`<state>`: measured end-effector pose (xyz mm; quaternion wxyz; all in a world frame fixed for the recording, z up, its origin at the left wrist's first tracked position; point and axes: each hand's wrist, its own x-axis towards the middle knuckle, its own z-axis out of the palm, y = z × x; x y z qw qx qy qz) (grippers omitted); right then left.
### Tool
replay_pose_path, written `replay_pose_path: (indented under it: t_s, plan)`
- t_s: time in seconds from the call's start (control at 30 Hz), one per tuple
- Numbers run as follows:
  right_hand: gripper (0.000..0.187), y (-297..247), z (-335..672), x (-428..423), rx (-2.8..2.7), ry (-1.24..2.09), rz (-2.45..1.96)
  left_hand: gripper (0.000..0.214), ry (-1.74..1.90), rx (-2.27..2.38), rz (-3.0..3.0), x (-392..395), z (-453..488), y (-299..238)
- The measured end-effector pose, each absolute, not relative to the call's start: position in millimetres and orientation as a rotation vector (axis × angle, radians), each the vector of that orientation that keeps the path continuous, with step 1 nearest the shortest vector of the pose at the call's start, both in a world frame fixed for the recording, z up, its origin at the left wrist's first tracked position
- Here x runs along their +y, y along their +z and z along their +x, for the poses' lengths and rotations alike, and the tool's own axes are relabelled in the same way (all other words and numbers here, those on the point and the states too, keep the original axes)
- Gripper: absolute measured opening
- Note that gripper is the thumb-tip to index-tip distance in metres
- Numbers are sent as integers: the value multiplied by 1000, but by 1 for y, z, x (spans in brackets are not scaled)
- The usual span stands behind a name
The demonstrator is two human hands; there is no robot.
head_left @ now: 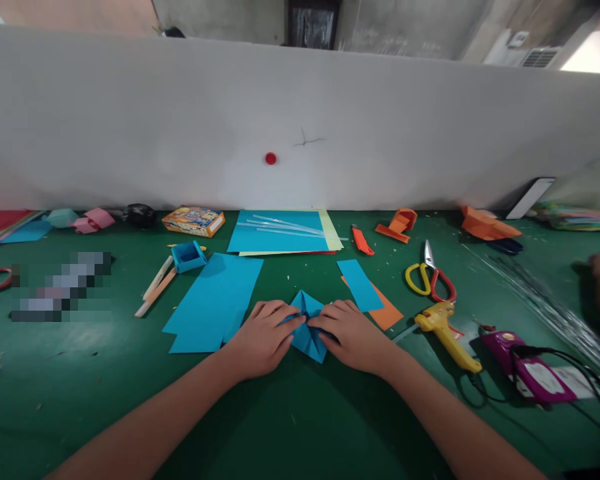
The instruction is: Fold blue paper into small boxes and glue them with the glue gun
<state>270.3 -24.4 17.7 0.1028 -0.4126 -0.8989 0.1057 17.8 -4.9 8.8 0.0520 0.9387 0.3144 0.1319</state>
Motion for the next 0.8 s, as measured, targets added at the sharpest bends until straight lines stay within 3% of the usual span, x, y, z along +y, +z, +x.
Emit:
replay_pose_path:
  t_s: [0.5,0.8]
  plan:
    - [8,17,272,-22,-2559,354,-1212,33,834,1424,2403,7,10,5]
    - [6,28,287,-21,-2411,530,-1011,17,675,1744,2319,10,10,8]
